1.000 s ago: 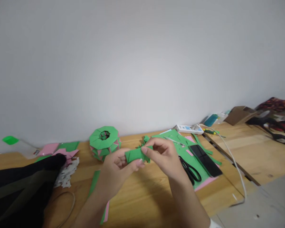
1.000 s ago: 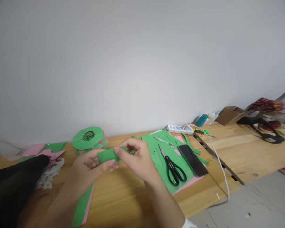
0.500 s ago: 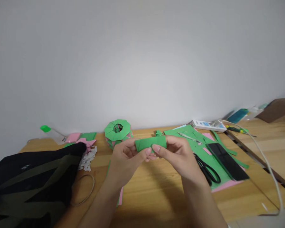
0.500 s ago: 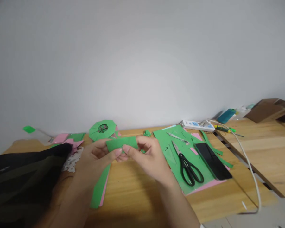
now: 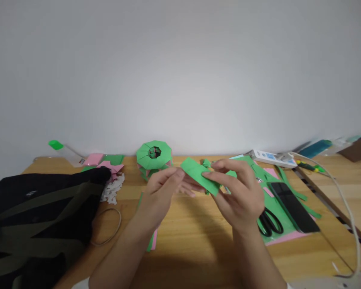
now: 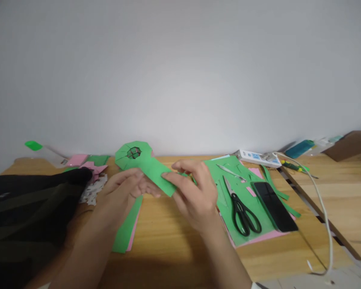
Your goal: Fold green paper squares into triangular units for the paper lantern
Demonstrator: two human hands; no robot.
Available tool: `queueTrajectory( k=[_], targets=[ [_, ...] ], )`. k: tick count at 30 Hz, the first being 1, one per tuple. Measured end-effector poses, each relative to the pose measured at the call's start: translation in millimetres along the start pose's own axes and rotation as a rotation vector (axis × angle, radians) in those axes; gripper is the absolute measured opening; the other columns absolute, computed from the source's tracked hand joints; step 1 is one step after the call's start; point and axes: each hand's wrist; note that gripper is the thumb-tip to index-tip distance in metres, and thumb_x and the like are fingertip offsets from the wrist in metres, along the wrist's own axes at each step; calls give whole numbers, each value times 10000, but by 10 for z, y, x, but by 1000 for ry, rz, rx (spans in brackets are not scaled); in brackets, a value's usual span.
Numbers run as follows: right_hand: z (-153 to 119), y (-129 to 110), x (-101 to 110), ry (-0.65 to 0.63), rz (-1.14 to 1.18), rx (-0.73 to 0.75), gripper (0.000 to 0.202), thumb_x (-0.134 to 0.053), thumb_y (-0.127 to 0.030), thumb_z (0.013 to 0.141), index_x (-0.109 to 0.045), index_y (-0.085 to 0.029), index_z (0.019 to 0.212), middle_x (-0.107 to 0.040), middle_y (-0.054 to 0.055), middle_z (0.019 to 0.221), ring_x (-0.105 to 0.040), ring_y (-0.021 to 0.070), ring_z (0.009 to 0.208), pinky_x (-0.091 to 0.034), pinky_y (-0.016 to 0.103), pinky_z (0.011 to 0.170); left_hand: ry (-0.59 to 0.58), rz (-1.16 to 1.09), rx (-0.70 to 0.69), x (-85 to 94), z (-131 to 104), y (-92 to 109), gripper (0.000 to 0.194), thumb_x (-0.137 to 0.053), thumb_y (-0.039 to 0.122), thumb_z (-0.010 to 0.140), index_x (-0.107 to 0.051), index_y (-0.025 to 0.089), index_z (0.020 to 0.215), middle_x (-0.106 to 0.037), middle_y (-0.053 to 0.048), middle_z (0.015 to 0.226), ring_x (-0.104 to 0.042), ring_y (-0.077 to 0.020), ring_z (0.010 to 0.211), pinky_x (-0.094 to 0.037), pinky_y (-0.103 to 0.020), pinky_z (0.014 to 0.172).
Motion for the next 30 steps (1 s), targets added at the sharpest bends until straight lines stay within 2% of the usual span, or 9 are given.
queueTrajectory(
  k=[2,7,9,11,13,15,17,22,30],
  targets=[
    [-11,-3,-7,-22,-76,53,359,-563,-11,788,-628,-271,1027,-602,57,974,-599,184,865,-525,344,690,-14,-40,-19,3,-8,14,323,-541,405,895,-699,178,727,-711,-8,640,-668,-140,607,-560,-247,641],
    [3,-33,33,-97,-50,43,371,-537,-4,798,-636,-265,1041,-606,66,1018,-605,190,921,-528,345,736,14,38,-52,-22,-5,66,97,-662,233,811,-704,190,735,-696,26,626,-646,-106,595,-540,-186,584],
    [10,-44,56,-92,56,-79,389,-535,-14,812,-630,-267,1091,-634,61,1011,-618,190,928,-528,344,770,7,73,-46,-31,-5,79,95,-636,201,815,-705,189,752,-704,23,631,-660,-114,603,-543,-194,585],
    [7,-49,73,-86,199,-300,326,-558,-81,851,-638,-269,1104,-676,49,970,-641,189,896,-531,329,766,-7,114,-44,-36,-9,85,110,-618,192,816,-704,184,748,-713,15,639,-671,-123,607,-546,-202,583],
    [-2,-49,83,-110,354,-531,202,-567,-185,889,-681,-276,1028,-708,30,894,-657,176,813,-536,297,707,-21,157,-51,-40,-13,89,117,-617,194,809,-700,182,727,-712,12,631,-673,-130,603,-544,-207,572],
    [-11,-46,90,-143,487,-674,152,-568,-274,902,-718,-281,927,-718,15,818,-654,161,735,-530,269,640,-37,190,-58,-44,-15,93,125,-619,196,800,-692,179,700,-710,9,621,-673,-136,601,-541,-212,565],
    [-13,-46,95,-165,595,-725,122,-606,-303,877,-727,-283,876,-719,7,790,-646,154,706,-523,256,610,-53,209,-63,-45,-19,95,121,-621,195,794,-687,179,694,-711,8,626,-674,-138,609,-540,-213,570],
    [1,-53,86,-198,709,-767,72,-691,-234,807,-714,-265,867,-704,-8,749,-609,125,642,-499,233,564,-63,244,-63,-35,-41,45,117,-620,204,812,-686,178,719,-715,7,687,-667,-122,655,-534,-189,616],
    [19,-28,17,-187,775,-898,68,-737,-278,757,-708,-218,745,-653,-9,625,-567,105,551,-478,226,524,41,165,-71,-52,-41,-52,108,-658,218,808,-705,235,905,-726,26,796,-672,-111,656,-567,-197,640]
  ],
)
Point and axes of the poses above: each hand's wrist, its own z-axis towards the middle knuckle, its own x-axis out of the back of the hand, y = z × x
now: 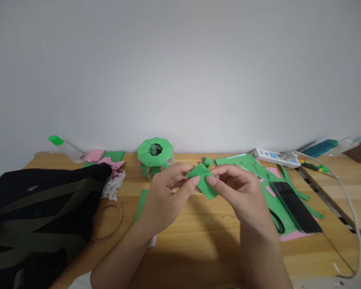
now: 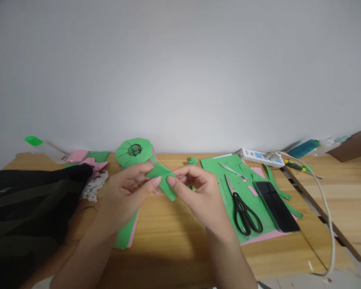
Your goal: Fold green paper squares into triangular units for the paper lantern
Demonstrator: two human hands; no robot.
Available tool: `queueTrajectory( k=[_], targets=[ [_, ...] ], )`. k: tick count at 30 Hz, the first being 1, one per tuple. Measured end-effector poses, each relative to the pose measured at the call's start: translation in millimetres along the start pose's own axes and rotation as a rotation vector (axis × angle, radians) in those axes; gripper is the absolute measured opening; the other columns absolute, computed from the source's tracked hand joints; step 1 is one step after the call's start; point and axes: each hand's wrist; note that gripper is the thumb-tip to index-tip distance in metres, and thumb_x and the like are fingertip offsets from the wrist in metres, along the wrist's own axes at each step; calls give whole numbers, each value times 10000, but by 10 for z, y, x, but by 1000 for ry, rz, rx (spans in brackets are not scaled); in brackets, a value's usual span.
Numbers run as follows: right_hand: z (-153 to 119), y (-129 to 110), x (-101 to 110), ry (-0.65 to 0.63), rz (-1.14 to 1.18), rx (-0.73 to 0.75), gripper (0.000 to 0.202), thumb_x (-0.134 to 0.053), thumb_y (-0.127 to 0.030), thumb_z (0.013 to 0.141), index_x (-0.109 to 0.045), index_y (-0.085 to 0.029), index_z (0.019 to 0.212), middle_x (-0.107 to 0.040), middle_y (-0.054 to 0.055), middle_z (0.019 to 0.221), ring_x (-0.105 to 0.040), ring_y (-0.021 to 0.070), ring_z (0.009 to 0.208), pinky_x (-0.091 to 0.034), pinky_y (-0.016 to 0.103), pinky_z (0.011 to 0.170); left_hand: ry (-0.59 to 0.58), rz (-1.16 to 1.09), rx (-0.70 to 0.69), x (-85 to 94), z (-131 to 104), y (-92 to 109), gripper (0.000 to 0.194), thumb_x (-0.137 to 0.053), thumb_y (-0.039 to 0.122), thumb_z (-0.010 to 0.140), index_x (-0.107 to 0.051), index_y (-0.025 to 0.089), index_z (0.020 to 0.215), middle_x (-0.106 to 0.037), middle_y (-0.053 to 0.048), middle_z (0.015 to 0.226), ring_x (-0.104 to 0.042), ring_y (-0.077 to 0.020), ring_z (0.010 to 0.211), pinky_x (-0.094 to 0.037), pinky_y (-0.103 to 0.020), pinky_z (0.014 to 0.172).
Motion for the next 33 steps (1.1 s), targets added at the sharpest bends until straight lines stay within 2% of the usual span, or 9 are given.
queueTrajectory(
  k=[4,6,9,12,14,18,22,25,33],
  targets=[
    [22,-9,2,6,48,-34,82,-732,-273,756,-697,-207,723,-618,-15,595,-540,94,535,-458,215,511,15,69,-74,23,-5,20,93,-693,193,779,-722,221,863,-739,17,815,-678,-120,708,-555,-196,681],
    [23,-22,21,-12,37,-39,80,-728,-264,757,-689,-201,727,-603,-16,595,-528,92,541,-442,214,509,-1,36,-99,50,-6,16,97,-721,240,764,-736,225,859,-747,13,818,-673,-127,731,-548,-204,700],
    [10,-37,54,-101,-15,-11,91,-717,-249,765,-668,-194,712,-584,-16,610,-520,95,574,-420,222,531,-35,-170,-16,71,19,-2,222,-623,384,842,-737,210,764,-720,7,685,-654,-128,647,-539,-221,625],
    [-10,-45,63,-197,-51,28,83,-684,-240,794,-657,-195,730,-577,-16,636,-513,99,599,-408,234,555,-103,-268,120,47,73,10,291,-622,383,831,-684,178,635,-636,21,549,-579,-102,510,-485,-205,508],
    [-22,-54,53,-205,-93,47,72,-659,-233,811,-652,-194,751,-581,-14,649,-517,104,610,-408,241,566,-145,-239,150,23,104,43,216,-677,314,776,-655,170,617,-605,35,541,-544,-85,493,-452,-188,485],
    [-35,-84,38,-169,-205,88,80,-651,-216,808,-643,-185,735,-592,-12,650,-528,103,618,-410,230,562,-173,-111,107,11,118,105,138,-666,217,750,-627,162,630,-576,46,565,-505,-67,535,-413,-164,505],
    [-33,-101,47,-173,-213,84,78,-642,-209,812,-646,-184,738,-619,-9,656,-551,100,618,-425,216,555,-216,61,72,32,87,104,169,-637,228,776,-618,152,626,-541,45,540,-464,-64,516,-366,-169,483],
    [-25,-96,46,-201,-152,37,88,-632,-220,831,-646,-185,752,-651,-3,656,-591,108,609,-454,223,562,-252,157,68,38,66,85,233,-600,262,818,-637,146,619,-610,13,556,-527,-84,536,-401,-186,509],
    [5,-80,33,-101,-24,-12,188,-629,-346,851,-702,-228,725,-647,-28,606,-556,91,529,-442,205,492,-94,200,-15,7,51,86,226,-595,211,823,-650,158,610,-675,12,537,-638,-94,525,-476,-159,509]
  ],
)
Point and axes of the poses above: each hand's wrist, its own z-axis towards the middle knuckle, its own x-axis out of the back of the hand, y = z × x
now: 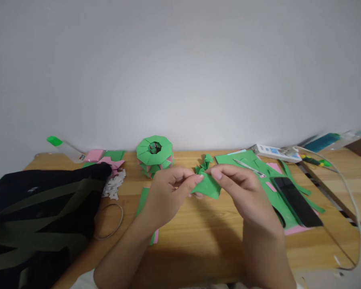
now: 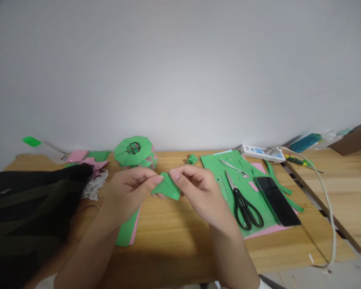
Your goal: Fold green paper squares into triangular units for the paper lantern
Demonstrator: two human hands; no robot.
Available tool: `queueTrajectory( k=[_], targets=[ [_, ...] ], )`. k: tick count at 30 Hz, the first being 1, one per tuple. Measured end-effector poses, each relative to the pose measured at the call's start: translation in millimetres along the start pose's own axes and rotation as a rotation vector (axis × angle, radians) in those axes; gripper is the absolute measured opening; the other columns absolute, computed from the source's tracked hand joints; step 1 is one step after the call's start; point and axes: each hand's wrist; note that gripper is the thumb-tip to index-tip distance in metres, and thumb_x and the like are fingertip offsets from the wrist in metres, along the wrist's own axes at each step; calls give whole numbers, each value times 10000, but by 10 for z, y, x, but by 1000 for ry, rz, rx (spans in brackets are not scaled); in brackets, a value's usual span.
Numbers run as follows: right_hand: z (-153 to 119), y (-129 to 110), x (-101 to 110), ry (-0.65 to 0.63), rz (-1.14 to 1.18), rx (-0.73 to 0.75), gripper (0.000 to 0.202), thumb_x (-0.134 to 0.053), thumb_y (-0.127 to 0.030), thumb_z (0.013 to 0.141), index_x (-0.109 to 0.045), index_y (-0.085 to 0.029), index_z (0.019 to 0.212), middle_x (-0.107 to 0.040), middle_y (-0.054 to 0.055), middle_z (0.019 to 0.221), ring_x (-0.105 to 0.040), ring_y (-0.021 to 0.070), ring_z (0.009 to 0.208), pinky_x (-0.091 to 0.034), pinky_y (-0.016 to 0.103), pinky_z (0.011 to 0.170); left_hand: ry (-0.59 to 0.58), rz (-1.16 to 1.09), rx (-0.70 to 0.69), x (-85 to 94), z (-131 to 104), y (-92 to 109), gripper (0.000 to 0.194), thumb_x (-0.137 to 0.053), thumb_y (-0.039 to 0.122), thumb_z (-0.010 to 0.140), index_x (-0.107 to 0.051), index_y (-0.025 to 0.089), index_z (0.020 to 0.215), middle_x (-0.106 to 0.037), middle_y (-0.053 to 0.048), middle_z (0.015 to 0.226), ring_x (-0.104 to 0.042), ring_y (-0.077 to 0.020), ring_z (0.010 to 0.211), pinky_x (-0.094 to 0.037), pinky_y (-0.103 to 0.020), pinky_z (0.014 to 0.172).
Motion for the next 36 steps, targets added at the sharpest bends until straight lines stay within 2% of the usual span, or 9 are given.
queueTrajectory(
  k=[5,9,13,17,21,24,29,32,36],
  targets=[
    [0,33,13,19,-22,-30,160,-693,-362,791,-697,-218,723,-595,-32,583,-507,79,515,-398,200,473,159,4,-18,-30,5,-46,192,-608,212,817,-650,166,635,-668,38,535,-646,-83,494,-495,-138,495],
    [-2,70,-3,13,-98,-27,127,-709,-311,772,-676,-196,730,-584,-26,609,-496,91,563,-394,224,524,214,59,-68,-60,-4,-82,175,-610,216,825,-658,172,662,-687,38,571,-650,-80,524,-487,-134,511],
    [7,89,6,6,-145,39,97,-667,-262,804,-664,-194,735,-604,-25,641,-494,91,576,-400,227,545,103,26,-27,-50,-10,-76,105,-620,203,816,-664,176,725,-723,21,675,-691,-107,640,-524,-152,592],
    [16,80,20,-19,-258,98,73,-665,-205,798,-675,-199,726,-581,-42,601,-463,76,546,-366,207,510,-16,22,-24,-23,1,-71,128,-607,177,822,-653,174,703,-711,26,653,-676,-99,631,-502,-144,566],
    [29,60,54,-35,-67,20,96,-706,-288,777,-690,-207,728,-619,-28,602,-526,94,547,-427,222,527,6,-113,-8,-15,30,-80,121,-616,200,832,-671,174,728,-723,18,662,-679,-109,630,-515,-169,581],
    [31,48,105,-90,117,-38,179,-704,-385,781,-719,-207,782,-653,-5,610,-564,110,527,-467,242,514,-75,-320,52,-2,58,-70,163,-612,230,846,-673,166,709,-725,-1,633,-674,-117,583,-530,-195,565],
    [-7,37,102,-78,187,29,143,-679,-368,818,-725,-234,834,-683,4,665,-594,118,553,-505,256,531,-165,-515,115,12,56,-65,224,-664,356,817,-661,167,696,-720,-22,626,-661,-133,532,-535,-231,531],
    [-47,7,67,-23,38,207,178,-723,-370,777,-721,-262,918,-697,27,783,-638,161,712,-541,311,658,-64,-433,27,14,11,-60,165,-692,342,795,-671,191,732,-722,-6,640,-672,-142,566,-550,-242,548],
    [-85,-37,24,3,-139,407,159,-702,-222,804,-712,-284,950,-687,29,926,-619,183,932,-510,344,831,119,-51,-230,31,-68,-2,54,-683,207,804,-714,245,783,-752,19,749,-691,-141,698,-556,-252,671]
  ],
)
Point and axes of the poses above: each hand's wrist, its own z-axis towards the middle knuckle, its own x-axis out of the back of the hand, y = z × x
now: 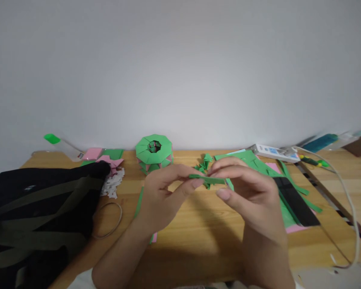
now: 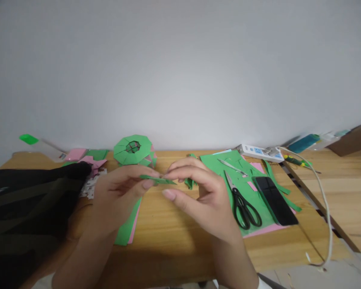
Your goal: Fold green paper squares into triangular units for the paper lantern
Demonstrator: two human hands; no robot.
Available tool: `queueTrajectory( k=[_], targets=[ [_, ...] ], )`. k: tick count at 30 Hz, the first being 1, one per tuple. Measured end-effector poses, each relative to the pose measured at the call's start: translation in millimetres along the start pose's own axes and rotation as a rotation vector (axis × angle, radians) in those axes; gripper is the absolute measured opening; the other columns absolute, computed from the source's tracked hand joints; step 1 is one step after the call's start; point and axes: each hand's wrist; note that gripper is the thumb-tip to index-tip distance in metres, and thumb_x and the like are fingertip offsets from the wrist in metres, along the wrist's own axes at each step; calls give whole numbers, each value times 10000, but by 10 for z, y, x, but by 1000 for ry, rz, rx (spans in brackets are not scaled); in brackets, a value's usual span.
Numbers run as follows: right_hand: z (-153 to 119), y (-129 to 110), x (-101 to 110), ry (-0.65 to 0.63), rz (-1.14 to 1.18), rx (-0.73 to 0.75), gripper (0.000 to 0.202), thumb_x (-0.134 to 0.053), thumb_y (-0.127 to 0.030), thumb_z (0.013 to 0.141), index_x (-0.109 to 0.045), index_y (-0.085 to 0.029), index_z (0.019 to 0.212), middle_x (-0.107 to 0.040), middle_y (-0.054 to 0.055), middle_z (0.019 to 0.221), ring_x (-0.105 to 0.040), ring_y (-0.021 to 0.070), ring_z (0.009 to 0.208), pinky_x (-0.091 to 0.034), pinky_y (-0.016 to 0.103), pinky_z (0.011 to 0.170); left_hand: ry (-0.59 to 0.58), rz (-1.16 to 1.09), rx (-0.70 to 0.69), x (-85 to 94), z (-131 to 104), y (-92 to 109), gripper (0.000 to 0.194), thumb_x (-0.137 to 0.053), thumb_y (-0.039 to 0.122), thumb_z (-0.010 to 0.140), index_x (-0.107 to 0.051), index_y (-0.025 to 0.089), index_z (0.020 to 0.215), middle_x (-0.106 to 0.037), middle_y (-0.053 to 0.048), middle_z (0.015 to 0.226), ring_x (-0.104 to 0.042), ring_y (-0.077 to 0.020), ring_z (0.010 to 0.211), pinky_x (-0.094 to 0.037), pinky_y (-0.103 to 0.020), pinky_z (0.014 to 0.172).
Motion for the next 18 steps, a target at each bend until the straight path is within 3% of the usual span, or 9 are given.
queueTrajectory(
  k=[2,4,7,11,18],
  targets=[
    [-5,-9,-43,93,-62,12,161,-661,-156,825,-706,-271,930,-671,25,888,-613,175,893,-507,330,786,0,122,-152,0,-23,41,114,-671,169,812,-723,268,835,-766,28,826,-699,-147,766,-550,-266,733],
    [-18,-5,-105,272,-165,73,201,-683,-124,794,-687,-266,936,-647,21,839,-605,179,827,-499,332,724,10,210,-254,-14,-42,64,154,-666,140,810,-719,276,859,-770,39,854,-701,-143,770,-546,-262,742],
    [-59,1,-189,453,-471,280,328,-723,-49,721,-671,-271,957,-644,20,813,-603,196,789,-490,355,705,71,339,-282,-43,-64,53,154,-671,124,800,-706,268,841,-763,51,804,-695,-131,727,-541,-238,704],
    [-107,-22,-211,290,-698,352,422,-668,-34,748,-656,-291,1083,-684,56,959,-632,228,854,-505,394,720,118,358,-259,-49,-70,15,125,-662,149,815,-697,268,834,-751,51,778,-685,-130,707,-537,-241,672],
    [-65,-7,-202,130,-643,365,432,-614,-56,788,-632,-262,1167,-678,75,1039,-639,227,936,-509,401,779,122,336,-183,-26,-77,25,145,-677,142,798,-680,287,805,-745,80,746,-687,-116,647,-537,-241,611]
  ],
)
Point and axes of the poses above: each hand's wrist, its own z-axis towards the middle knuckle, its own x-axis out of the back of the hand, y = z × x
